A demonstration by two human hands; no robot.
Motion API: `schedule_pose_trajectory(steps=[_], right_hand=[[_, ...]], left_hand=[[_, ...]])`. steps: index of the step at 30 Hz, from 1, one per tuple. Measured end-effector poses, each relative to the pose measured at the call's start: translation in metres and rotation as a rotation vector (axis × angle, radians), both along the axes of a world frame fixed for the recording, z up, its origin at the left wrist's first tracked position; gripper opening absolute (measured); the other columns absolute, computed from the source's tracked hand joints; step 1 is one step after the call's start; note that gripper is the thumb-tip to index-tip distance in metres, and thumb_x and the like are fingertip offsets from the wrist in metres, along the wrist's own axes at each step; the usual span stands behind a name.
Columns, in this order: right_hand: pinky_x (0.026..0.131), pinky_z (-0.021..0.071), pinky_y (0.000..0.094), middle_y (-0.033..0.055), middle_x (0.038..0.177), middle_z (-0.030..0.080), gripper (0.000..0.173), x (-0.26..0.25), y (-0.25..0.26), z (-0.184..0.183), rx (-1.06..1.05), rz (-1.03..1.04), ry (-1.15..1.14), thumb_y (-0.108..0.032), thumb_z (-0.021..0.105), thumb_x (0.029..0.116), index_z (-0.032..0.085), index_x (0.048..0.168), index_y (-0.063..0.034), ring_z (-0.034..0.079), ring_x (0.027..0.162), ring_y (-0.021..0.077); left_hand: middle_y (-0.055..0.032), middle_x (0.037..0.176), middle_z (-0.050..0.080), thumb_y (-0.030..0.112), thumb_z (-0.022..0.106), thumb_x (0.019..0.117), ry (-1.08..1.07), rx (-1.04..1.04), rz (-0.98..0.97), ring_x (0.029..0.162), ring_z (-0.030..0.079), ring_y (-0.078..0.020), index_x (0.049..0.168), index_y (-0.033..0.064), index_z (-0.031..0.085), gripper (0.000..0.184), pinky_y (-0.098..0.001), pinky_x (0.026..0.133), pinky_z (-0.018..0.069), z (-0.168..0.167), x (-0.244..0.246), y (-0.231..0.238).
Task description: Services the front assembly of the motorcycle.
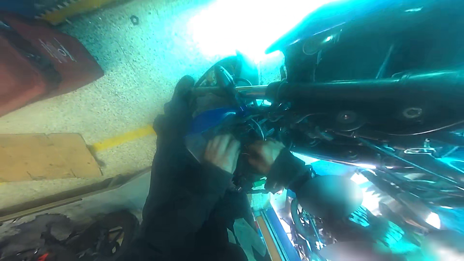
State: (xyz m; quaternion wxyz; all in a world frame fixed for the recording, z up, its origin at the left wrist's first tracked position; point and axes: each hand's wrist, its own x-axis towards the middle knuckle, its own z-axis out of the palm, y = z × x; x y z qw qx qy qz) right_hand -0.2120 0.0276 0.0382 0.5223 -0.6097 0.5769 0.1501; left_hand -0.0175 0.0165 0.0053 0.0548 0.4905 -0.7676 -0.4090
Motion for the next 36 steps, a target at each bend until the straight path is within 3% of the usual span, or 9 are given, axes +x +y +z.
schedule_pose_trajectory(steps=[2, 4, 12, 17, 21, 26, 29, 34, 36], right_hand=[[0.086, 0.0548, 0.0590, 0.0109, 0.092, 0.074, 0.015, -0.003, 0.007, -0.002, -0.064, -0.005, -0.025, -0.024, 0.073, 0.0900, 0.074, 0.090, -0.0088, 0.072, 0.089, 0.0310], [0.083, 0.0549, 0.0568, 0.0105, 0.093, 0.073, 0.015, -0.002, 0.012, -0.003, -0.101, 0.000, -0.027, -0.025, 0.073, 0.0901, 0.075, 0.092, -0.0097, 0.071, 0.088, 0.0304], [0.077, 0.0569, 0.0556, 0.0140, 0.099, 0.073, 0.019, 0.025, 0.016, 0.010, -0.198, 0.074, 0.225, -0.025, 0.070, 0.0896, 0.078, 0.099, -0.0104, 0.071, 0.079, 0.0335], [0.085, 0.0514, 0.0608, 0.0194, 0.100, 0.073, 0.024, 0.039, 0.006, 0.011, -0.016, 0.081, 0.321, -0.028, 0.073, 0.0887, 0.076, 0.097, -0.0062, 0.071, 0.086, 0.0389], [0.090, 0.0498, 0.0634, 0.0204, 0.103, 0.073, 0.018, 0.045, 0.005, 0.012, 0.065, 0.086, 0.338, -0.021, 0.067, 0.0963, 0.077, 0.099, -0.0063, 0.070, 0.089, 0.0416], [0.081, 0.0531, 0.0596, 0.0112, 0.089, 0.074, 0.023, 0.018, 0.017, 0.000, -0.111, 0.069, 0.178, -0.032, 0.072, 0.0928, 0.077, 0.087, -0.0107, 0.071, 0.080, 0.0330], [0.078, 0.0542, 0.0580, 0.0110, 0.086, 0.073, 0.021, 0.017, 0.028, -0.006, -0.216, 0.055, 0.164, -0.030, 0.073, 0.0916, 0.076, 0.086, -0.0099, 0.071, 0.076, 0.0320], [0.087, 0.0511, 0.0578, 0.0123, 0.095, 0.074, 0.023, 0.020, 0.019, 0.002, -0.068, 0.084, 0.202, -0.030, 0.066, 0.0978, 0.075, 0.094, -0.0097, 0.071, 0.085, 0.0333], [0.088, 0.0508, 0.0582, 0.0127, 0.099, 0.074, 0.022, 0.021, 0.015, 0.004, -0.023, 0.098, 0.201, -0.028, 0.064, 0.0987, 0.076, 0.097, -0.0096, 0.071, 0.088, 0.0340]], left_hand=[[-0.0144, 0.121, 0.070, 0.020, 0.070, 0.0922, 0.087, -0.104, 0.046, 0.122, 0.063, -0.0348, 0.103, 0.0123, 0.077, 0.015, -0.0511, 0.105, 0.0507, 0.009, 0.011, 0.016], [-0.0113, 0.112, 0.073, 0.018, 0.065, 0.0920, 0.096, -0.085, 0.059, 0.111, 0.068, -0.0297, 0.100, 0.0123, 0.077, 0.016, -0.0450, 0.097, 0.0560, 0.030, 0.017, 0.029], [-0.0081, 0.125, 0.071, 0.029, 0.061, 0.0979, -0.169, 0.669, 0.100, 0.112, 0.069, -0.0212, 0.137, 0.0074, 0.063, 0.045, -0.0445, 0.100, 0.0545, 0.033, 0.004, 0.026], [-0.0092, 0.126, 0.070, 0.007, 0.072, 0.0880, -0.032, 0.913, 0.402, 0.113, 0.069, -0.0154, 0.140, 0.0041, 0.056, 0.054, -0.0384, 0.098, 0.0575, 0.024, -0.001, 0.032], [-0.0092, 0.118, 0.073, 0.012, 0.065, 0.0917, -0.167, 0.721, 0.226, 0.103, 0.072, -0.0206, 0.136, 0.0070, 0.060, 0.045, -0.0443, 0.094, 0.0582, 0.024, 0.001, 0.033], [-0.0117, 0.112, 0.074, 0.016, 0.060, 0.0922, -0.279, 0.253, -0.029, 0.083, 0.075, -0.0313, 0.138, 0.0143, 0.064, 0.046, -0.0525, 0.067, 0.0606, 0.024, 0.001, 0.034], [-0.0092, 0.115, 0.075, 0.020, 0.061, 0.0949, -0.226, 0.352, 0.013, 0.093, 0.075, -0.0294, 0.149, 0.0176, 0.054, 0.055, -0.0543, 0.079, 0.0606, 0.023, 0.005, 0.030], [-0.0110, 0.108, 0.076, 0.017, 0.063, 0.0950, -0.058, 0.187, 0.003, 0.085, 0.076, -0.0268, 0.129, 0.0159, 0.073, 0.035, -0.0463, 0.068, 0.0626, 0.019, 0.009, 0.029], [-0.0093, 0.114, 0.076, 0.023, 0.059, 0.0996, -0.128, 0.246, -0.055, 0.091, 0.076, -0.0270, 0.130, 0.0172, 0.072, 0.034, -0.0490, 0.075, 0.0621, 0.015, 0.009, 0.027]])
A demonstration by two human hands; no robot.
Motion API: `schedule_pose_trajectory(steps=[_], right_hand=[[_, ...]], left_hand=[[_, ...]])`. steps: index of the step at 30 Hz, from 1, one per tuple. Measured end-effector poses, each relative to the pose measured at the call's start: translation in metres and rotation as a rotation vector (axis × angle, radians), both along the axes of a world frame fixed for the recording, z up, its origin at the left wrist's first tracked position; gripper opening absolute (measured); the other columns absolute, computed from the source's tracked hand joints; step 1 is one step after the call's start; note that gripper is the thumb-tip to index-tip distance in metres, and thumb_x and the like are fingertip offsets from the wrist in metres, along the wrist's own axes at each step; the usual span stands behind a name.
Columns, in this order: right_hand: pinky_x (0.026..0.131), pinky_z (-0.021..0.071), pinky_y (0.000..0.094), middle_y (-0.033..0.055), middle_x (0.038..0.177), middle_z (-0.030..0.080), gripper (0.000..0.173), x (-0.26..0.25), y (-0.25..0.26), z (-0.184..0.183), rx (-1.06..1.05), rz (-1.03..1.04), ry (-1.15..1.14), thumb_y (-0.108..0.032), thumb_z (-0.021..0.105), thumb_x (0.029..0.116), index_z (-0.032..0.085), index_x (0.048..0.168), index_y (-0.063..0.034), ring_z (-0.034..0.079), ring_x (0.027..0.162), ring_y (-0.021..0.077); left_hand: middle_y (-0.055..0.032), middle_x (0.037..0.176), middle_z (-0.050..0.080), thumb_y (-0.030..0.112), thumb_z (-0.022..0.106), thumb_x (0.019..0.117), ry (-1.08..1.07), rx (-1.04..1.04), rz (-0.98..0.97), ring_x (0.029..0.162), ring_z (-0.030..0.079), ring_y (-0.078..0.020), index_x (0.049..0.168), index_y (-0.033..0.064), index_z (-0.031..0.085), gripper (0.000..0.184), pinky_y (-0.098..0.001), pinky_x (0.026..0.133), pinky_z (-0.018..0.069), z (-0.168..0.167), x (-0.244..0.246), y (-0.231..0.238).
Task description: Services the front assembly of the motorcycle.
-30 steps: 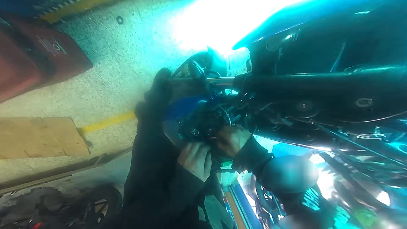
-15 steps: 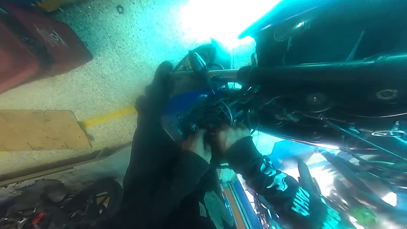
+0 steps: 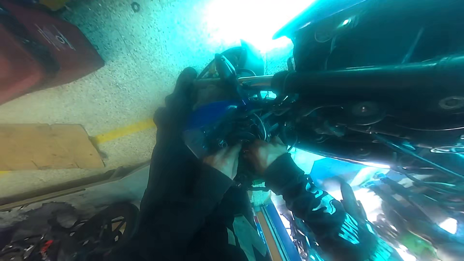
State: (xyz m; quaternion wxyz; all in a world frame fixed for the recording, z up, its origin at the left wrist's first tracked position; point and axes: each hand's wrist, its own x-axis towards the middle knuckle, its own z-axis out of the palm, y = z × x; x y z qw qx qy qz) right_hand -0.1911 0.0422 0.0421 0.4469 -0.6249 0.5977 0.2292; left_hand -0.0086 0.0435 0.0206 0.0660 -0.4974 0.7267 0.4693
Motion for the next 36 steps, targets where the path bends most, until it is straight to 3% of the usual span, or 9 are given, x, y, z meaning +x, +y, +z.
schedule_pose_trajectory(steps=[8, 12, 14, 19, 21, 24, 28, 31, 36], right_hand=[[0.085, 0.0516, 0.0594, 0.0116, 0.093, 0.074, 0.019, -0.009, 0.006, -0.003, -0.080, -0.016, -0.069, -0.026, 0.069, 0.0963, 0.077, 0.090, -0.0097, 0.072, 0.084, 0.0330], [0.089, 0.0513, 0.0621, 0.0108, 0.097, 0.075, 0.025, -0.018, -0.003, -0.002, 0.006, -0.077, -0.147, -0.033, 0.067, 0.0988, 0.078, 0.095, -0.0113, 0.071, 0.092, 0.0338], [0.091, 0.0507, 0.0612, 0.0097, 0.096, 0.075, 0.024, -0.017, -0.003, -0.001, -0.025, -0.042, -0.160, -0.033, 0.068, 0.0974, 0.078, 0.093, -0.0119, 0.071, 0.090, 0.0315], [0.088, 0.0502, 0.0540, 0.0089, 0.087, 0.072, 0.020, -0.013, 0.006, 0.005, -0.176, 0.078, -0.179, -0.025, 0.067, 0.0965, 0.075, 0.088, -0.0090, 0.070, 0.080, 0.0276], [0.088, 0.0503, 0.0536, 0.0075, 0.090, 0.073, 0.022, -0.020, 0.006, 0.001, -0.135, 0.052, -0.188, -0.030, 0.065, 0.0989, 0.077, 0.095, -0.0113, 0.070, 0.083, 0.0263], [0.080, 0.0530, 0.0532, 0.0052, 0.082, 0.072, 0.017, -0.021, 0.014, -0.006, -0.252, 0.073, -0.203, -0.028, 0.072, 0.0923, 0.075, 0.084, -0.0135, 0.070, 0.074, 0.0245], [0.080, 0.0509, 0.0515, 0.0078, 0.081, 0.069, 0.016, -0.022, 0.011, 0.003, -0.245, 0.137, -0.230, -0.017, 0.068, 0.0941, 0.072, 0.080, -0.0097, 0.067, 0.072, 0.0256], [0.078, 0.0520, 0.0520, 0.0060, 0.078, 0.069, 0.015, -0.017, 0.018, -0.006, -0.338, 0.100, -0.189, -0.021, 0.073, 0.0885, 0.071, 0.076, -0.0124, 0.067, 0.069, 0.0251], [0.092, 0.0504, 0.0537, 0.0071, 0.092, 0.070, 0.018, -0.017, 0.024, 0.003, -0.299, -0.095, -0.145, -0.030, 0.075, 0.0890, 0.076, 0.095, -0.0132, 0.069, 0.086, 0.0254]], left_hand=[[-0.0109, 0.118, 0.073, 0.029, 0.059, 0.0995, -0.106, 0.126, -0.189, 0.087, 0.074, -0.0348, 0.119, 0.0154, 0.075, 0.029, -0.0577, 0.072, 0.0591, -0.011, -0.002, -0.004], [-0.0079, 0.124, 0.070, 0.034, 0.057, 0.1011, -0.031, 0.185, -0.182, 0.104, 0.072, -0.0275, 0.101, 0.0105, 0.077, 0.031, -0.0511, 0.087, 0.0587, -0.002, 0.009, -0.003], [-0.0078, 0.130, 0.068, 0.037, 0.056, 0.1023, 0.016, 0.222, -0.166, 0.116, 0.068, -0.0247, 0.109, 0.0114, 0.077, 0.034, -0.0468, 0.098, 0.0556, 0.005, 0.017, -0.005], [-0.0142, 0.139, 0.063, 0.022, 0.065, 0.0957, -0.021, 0.225, -0.052, 0.127, 0.062, -0.0274, 0.137, 0.0116, 0.066, 0.043, -0.0440, 0.106, 0.0514, 0.020, 0.019, 0.002], [-0.0096, 0.144, 0.060, 0.026, 0.062, 0.0959, -0.062, 0.242, -0.136, 0.131, 0.059, -0.0272, 0.138, 0.0174, 0.066, 0.043, -0.0451, 0.106, 0.0507, 0.016, 0.015, 0.006], [-0.0027, 0.150, 0.055, 0.030, 0.059, 0.0966, -0.129, 0.291, -0.266, 0.135, 0.054, -0.0264, 0.141, 0.0247, 0.063, 0.045, -0.0447, 0.106, 0.0495, 0.015, 0.011, 0.010], [-0.0086, 0.146, 0.057, 0.016, 0.059, 0.0990, -0.035, 0.446, -0.088, 0.133, 0.055, -0.0235, 0.139, 0.0158, 0.065, 0.041, -0.0409, 0.112, 0.0453, 0.029, 0.011, -0.008], [-0.0102, 0.129, 0.067, 0.018, 0.064, 0.0943, 0.005, 0.314, 0.107, 0.110, 0.069, -0.0191, 0.141, 0.0105, 0.060, 0.048, -0.0403, 0.098, 0.0570, 0.018, 0.016, -0.002], [-0.0024, 0.127, 0.070, 0.050, 0.063, 0.0954, -0.132, 0.155, 0.013, 0.105, 0.072, -0.0188, 0.137, 0.0247, 0.066, 0.049, -0.0466, 0.085, 0.0600, 0.010, 0.002, 0.002]])
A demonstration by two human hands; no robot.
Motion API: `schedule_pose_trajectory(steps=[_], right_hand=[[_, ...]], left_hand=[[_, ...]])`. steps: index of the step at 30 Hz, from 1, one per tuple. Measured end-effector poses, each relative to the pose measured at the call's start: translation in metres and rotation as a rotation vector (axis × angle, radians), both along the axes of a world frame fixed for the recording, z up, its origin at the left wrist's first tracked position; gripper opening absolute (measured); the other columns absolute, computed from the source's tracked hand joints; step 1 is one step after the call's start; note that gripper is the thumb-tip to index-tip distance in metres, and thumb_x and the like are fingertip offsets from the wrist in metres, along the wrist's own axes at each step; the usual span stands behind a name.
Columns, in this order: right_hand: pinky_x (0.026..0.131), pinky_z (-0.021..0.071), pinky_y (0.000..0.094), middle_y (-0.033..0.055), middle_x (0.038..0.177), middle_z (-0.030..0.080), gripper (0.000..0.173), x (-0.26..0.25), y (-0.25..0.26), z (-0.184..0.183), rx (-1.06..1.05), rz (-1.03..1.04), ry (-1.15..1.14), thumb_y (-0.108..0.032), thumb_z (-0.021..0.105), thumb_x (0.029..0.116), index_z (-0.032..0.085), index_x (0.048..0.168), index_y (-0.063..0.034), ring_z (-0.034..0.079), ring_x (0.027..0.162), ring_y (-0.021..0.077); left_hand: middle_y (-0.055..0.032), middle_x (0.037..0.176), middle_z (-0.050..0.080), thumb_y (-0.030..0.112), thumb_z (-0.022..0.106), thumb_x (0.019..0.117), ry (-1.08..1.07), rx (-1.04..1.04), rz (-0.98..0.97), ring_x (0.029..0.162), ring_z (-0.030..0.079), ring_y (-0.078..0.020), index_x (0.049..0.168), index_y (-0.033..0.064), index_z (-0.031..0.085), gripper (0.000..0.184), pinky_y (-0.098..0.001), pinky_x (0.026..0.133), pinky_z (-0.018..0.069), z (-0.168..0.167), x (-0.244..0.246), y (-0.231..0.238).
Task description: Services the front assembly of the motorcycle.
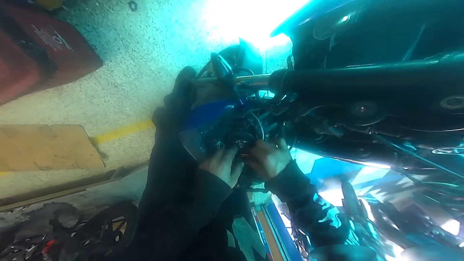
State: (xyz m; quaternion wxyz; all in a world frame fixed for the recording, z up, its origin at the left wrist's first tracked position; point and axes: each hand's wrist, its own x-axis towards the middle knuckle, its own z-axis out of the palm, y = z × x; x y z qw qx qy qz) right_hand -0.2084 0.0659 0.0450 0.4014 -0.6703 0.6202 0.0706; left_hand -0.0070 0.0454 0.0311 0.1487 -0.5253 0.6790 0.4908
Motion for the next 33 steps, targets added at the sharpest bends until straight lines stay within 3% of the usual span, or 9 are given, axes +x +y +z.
schedule_pose_trajectory(steps=[3, 6, 12, 15, 18, 21, 24, 28, 33], right_hand=[[0.083, 0.0548, 0.0544, 0.0132, 0.107, 0.068, 0.032, -0.006, 0.010, 0.004, -0.122, -0.200, -0.009, -0.034, 0.081, 0.0804, 0.078, 0.105, -0.0133, 0.066, 0.096, 0.0335], [0.088, 0.0507, 0.0605, 0.0190, 0.127, 0.063, 0.047, -0.011, 0.016, 0.005, -0.096, -0.269, 0.057, -0.042, 0.083, 0.0742, 0.075, 0.112, -0.0159, 0.061, 0.111, 0.0413], [0.097, 0.0463, 0.0622, 0.0153, 0.123, 0.065, 0.018, 0.003, 0.001, 0.008, 0.002, -0.218, 0.167, -0.035, 0.080, 0.0840, 0.079, 0.096, -0.0217, 0.061, 0.116, 0.0383], [0.096, 0.0454, 0.0620, 0.0168, 0.122, 0.065, 0.019, 0.011, -0.004, 0.013, 0.025, -0.190, 0.239, -0.037, 0.079, 0.0843, 0.078, 0.094, -0.0218, 0.060, 0.115, 0.0393], [0.094, 0.0464, 0.0633, 0.0201, 0.135, 0.059, 0.026, 0.015, -0.004, 0.013, 0.074, -0.175, 0.245, -0.041, 0.080, 0.0819, 0.078, 0.103, -0.0271, 0.057, 0.122, 0.0424], [0.109, 0.0365, 0.0665, 0.0178, 0.163, 0.036, 0.035, 0.018, -0.005, 0.014, 0.166, -0.090, 0.278, -0.043, 0.070, 0.0904, 0.073, 0.125, -0.0381, 0.040, 0.146, 0.0430], [0.112, 0.0328, 0.0667, 0.0207, 0.164, 0.035, 0.037, 0.021, -0.010, 0.013, 0.203, -0.057, 0.292, -0.037, 0.071, 0.0901, 0.072, 0.127, -0.0377, 0.037, 0.148, 0.0429], [0.114, 0.0312, 0.0654, 0.0221, 0.165, 0.031, 0.040, 0.022, -0.017, 0.015, 0.278, -0.052, 0.293, -0.035, 0.075, 0.0877, 0.072, 0.127, -0.0353, 0.034, 0.150, 0.0416], [0.112, 0.0376, 0.0606, 0.0277, 0.158, 0.039, 0.035, 0.032, -0.015, 0.012, 0.213, -0.065, 0.325, -0.022, 0.078, 0.0833, 0.076, 0.118, -0.0245, 0.045, 0.143, 0.0440]], left_hand=[[-0.0049, 0.117, 0.073, 0.047, 0.067, 0.0930, 0.037, -0.115, -0.020, 0.097, 0.074, -0.0229, 0.129, 0.0216, 0.071, 0.044, -0.0482, 0.077, 0.0610, -0.005, -0.008, 0.005], [-0.0043, 0.118, 0.074, 0.046, 0.065, 0.0952, 0.024, -0.087, -0.039, 0.098, 0.074, -0.0235, 0.124, 0.0195, 0.072, 0.040, -0.0498, 0.079, 0.0609, -0.009, -0.009, 0.002], [-0.0039, 0.109, 0.076, 0.043, 0.061, 0.0999, -0.035, 0.019, 0.022, 0.095, 0.075, -0.0236, 0.126, 0.0132, 0.068, 0.041, -0.0541, 0.084, 0.0588, -0.011, -0.010, 0.002], [-0.0068, 0.113, 0.075, 0.045, 0.059, 0.0998, -0.063, 0.064, 0.014, 0.097, 0.074, -0.0267, 0.128, 0.0122, 0.066, 0.044, -0.0575, 0.085, 0.0570, -0.012, -0.012, 0.003], [-0.0065, 0.119, 0.071, 0.044, 0.062, 0.0959, -0.048, 0.054, -0.018, 0.097, 0.072, -0.0255, 0.126, 0.0143, 0.066, 0.043, -0.0543, 0.083, 0.0580, -0.009, -0.012, 0.000], [-0.0059, 0.111, 0.074, 0.045, 0.066, 0.0935, -0.038, -0.014, 0.002, 0.092, 0.074, -0.0245, 0.125, 0.0126, 0.067, 0.045, -0.0528, 0.078, 0.0592, -0.008, -0.014, 0.003], [-0.0050, 0.107, 0.075, 0.044, 0.069, 0.0912, -0.045, -0.048, 0.013, 0.090, 0.074, -0.0235, 0.131, 0.0113, 0.064, 0.052, -0.0518, 0.077, 0.0601, -0.009, -0.014, 0.003], [-0.0076, 0.120, 0.072, 0.039, 0.072, 0.0902, -0.037, -0.112, -0.031, 0.092, 0.074, -0.0279, 0.130, 0.0178, 0.069, 0.045, -0.0528, 0.072, 0.0598, -0.009, -0.018, 0.006], [-0.0082, 0.112, 0.075, 0.034, 0.075, 0.0834, -0.040, -0.229, -0.079, 0.083, 0.074, -0.0313, 0.124, 0.0156, 0.073, 0.045, -0.0571, 0.067, 0.0579, -0.012, -0.024, 0.007]])
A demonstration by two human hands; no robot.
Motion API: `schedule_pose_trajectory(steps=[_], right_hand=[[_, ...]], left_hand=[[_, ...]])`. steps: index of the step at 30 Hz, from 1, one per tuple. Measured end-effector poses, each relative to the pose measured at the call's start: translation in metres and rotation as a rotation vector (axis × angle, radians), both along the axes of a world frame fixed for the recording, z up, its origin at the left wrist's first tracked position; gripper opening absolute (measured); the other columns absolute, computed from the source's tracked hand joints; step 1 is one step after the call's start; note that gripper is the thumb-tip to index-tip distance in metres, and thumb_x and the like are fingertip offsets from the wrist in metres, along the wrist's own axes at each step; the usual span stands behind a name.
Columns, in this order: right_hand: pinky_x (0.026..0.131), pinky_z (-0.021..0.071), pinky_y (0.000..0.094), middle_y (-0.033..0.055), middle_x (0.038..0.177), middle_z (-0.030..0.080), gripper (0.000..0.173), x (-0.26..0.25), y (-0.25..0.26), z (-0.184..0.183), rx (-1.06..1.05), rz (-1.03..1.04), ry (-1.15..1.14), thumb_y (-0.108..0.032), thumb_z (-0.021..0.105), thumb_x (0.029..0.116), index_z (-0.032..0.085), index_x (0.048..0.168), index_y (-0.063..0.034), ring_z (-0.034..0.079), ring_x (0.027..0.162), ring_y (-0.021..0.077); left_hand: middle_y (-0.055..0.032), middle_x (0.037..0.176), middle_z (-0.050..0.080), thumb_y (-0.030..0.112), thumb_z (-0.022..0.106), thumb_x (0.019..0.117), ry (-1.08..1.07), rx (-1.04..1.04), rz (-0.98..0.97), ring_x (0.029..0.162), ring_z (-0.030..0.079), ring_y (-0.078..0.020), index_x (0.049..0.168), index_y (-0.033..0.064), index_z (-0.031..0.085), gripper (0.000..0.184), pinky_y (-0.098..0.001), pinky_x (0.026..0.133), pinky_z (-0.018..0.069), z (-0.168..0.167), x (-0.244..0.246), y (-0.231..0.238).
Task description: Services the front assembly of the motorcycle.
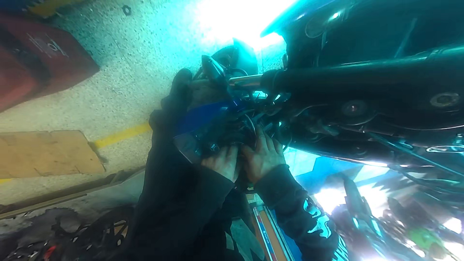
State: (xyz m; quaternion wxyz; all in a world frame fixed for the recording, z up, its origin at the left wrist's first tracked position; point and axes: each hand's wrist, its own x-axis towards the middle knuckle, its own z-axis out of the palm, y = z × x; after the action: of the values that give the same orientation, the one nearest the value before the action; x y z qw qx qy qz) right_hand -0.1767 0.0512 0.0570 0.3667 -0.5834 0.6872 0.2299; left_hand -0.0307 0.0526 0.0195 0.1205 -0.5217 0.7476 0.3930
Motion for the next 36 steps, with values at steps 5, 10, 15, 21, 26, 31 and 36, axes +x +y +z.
schedule_pose_trajectory(steps=[5, 10, 15, 21, 26, 31, 36], right_hand=[[0.107, 0.0399, 0.0633, 0.0223, 0.159, 0.042, 0.032, -0.008, -0.009, 0.017, 0.109, -0.029, -0.024, -0.024, 0.073, 0.0895, 0.075, 0.121, -0.0282, 0.049, 0.139, 0.0428], [0.094, 0.0485, 0.0588, 0.0188, 0.139, 0.059, 0.032, -0.018, -0.023, 0.031, 0.210, -0.096, -0.065, -0.042, 0.070, 0.0927, 0.074, 0.119, -0.0238, 0.059, 0.123, 0.0396], [0.074, 0.0578, 0.0573, 0.0230, 0.133, 0.058, 0.041, -0.012, -0.010, 0.023, 0.046, -0.279, -0.051, -0.038, 0.074, 0.0876, 0.071, 0.122, -0.0163, 0.068, 0.101, 0.0397], [0.067, 0.0570, 0.0578, 0.0185, 0.122, 0.063, 0.048, -0.019, -0.005, 0.028, -0.014, -0.509, -0.130, -0.048, 0.069, 0.0909, 0.069, 0.122, -0.0119, 0.069, 0.083, 0.0344], [0.073, 0.0595, 0.0544, 0.0170, 0.140, 0.058, 0.062, -0.002, 0.009, 0.035, -0.120, -0.556, -0.201, -0.051, 0.077, 0.0831, 0.065, 0.131, -0.0126, 0.070, 0.101, 0.0323], [0.064, 0.0581, 0.0565, 0.0196, 0.148, 0.053, 0.076, 0.007, 0.010, 0.040, -0.127, -0.563, -0.138, -0.043, 0.084, 0.0776, 0.058, 0.143, -0.0137, 0.072, 0.092, 0.0363], [0.075, 0.0586, 0.0570, 0.0203, 0.137, 0.059, 0.064, -0.004, 0.014, 0.034, -0.145, -0.488, -0.179, -0.038, 0.080, 0.0773, 0.065, 0.134, -0.0132, 0.068, 0.105, 0.0373]], left_hand=[[-0.0142, 0.100, 0.074, 0.037, 0.081, 0.0762, 0.133, -0.146, 0.009, 0.070, 0.072, -0.0309, 0.111, 0.0068, 0.075, 0.046, -0.0501, 0.054, 0.0564, 0.001, -0.003, -0.003], [-0.0137, 0.112, 0.074, 0.032, 0.082, 0.0767, 0.109, 0.010, 0.119, 0.082, 0.075, -0.0320, 0.115, 0.0078, 0.073, 0.046, -0.0544, 0.066, 0.0600, 0.000, -0.003, 0.002], [-0.0152, 0.103, 0.075, 0.029, 0.078, 0.0759, 0.097, -0.005, 0.179, 0.078, 0.074, -0.0341, 0.102, 0.0037, 0.073, 0.037, -0.0573, 0.064, 0.0588, -0.007, -0.005, 0.007], [-0.0084, 0.086, 0.075, 0.036, 0.080, 0.0818, 0.109, 0.149, 0.340, 0.074, 0.073, -0.0223, 0.113, 0.0024, 0.069, 0.047, -0.0481, 0.071, 0.0615, -0.004, -0.003, 0.002], [-0.0121, 0.092, 0.075, 0.015, 0.076, 0.0803, 0.083, 0.190, 0.298, 0.079, 0.074, -0.0287, 0.111, 0.0024, 0.070, 0.033, -0.0548, 0.075, 0.0601, -0.002, 0.002, -0.003], [-0.0175, 0.097, 0.073, 0.004, 0.074, 0.0771, 0.064, 0.104, 0.214, 0.079, 0.073, -0.0358, 0.111, -0.0025, 0.068, 0.035, -0.0580, 0.070, 0.0591, -0.003, -0.001, 0.003], [-0.0180, 0.104, 0.073, 0.027, 0.079, 0.0806, 0.117, 0.039, 0.189, 0.087, 0.074, -0.0336, 0.106, -0.0001, 0.072, 0.038, -0.0542, 0.074, 0.0608, -0.002, -0.002, 0.008]])
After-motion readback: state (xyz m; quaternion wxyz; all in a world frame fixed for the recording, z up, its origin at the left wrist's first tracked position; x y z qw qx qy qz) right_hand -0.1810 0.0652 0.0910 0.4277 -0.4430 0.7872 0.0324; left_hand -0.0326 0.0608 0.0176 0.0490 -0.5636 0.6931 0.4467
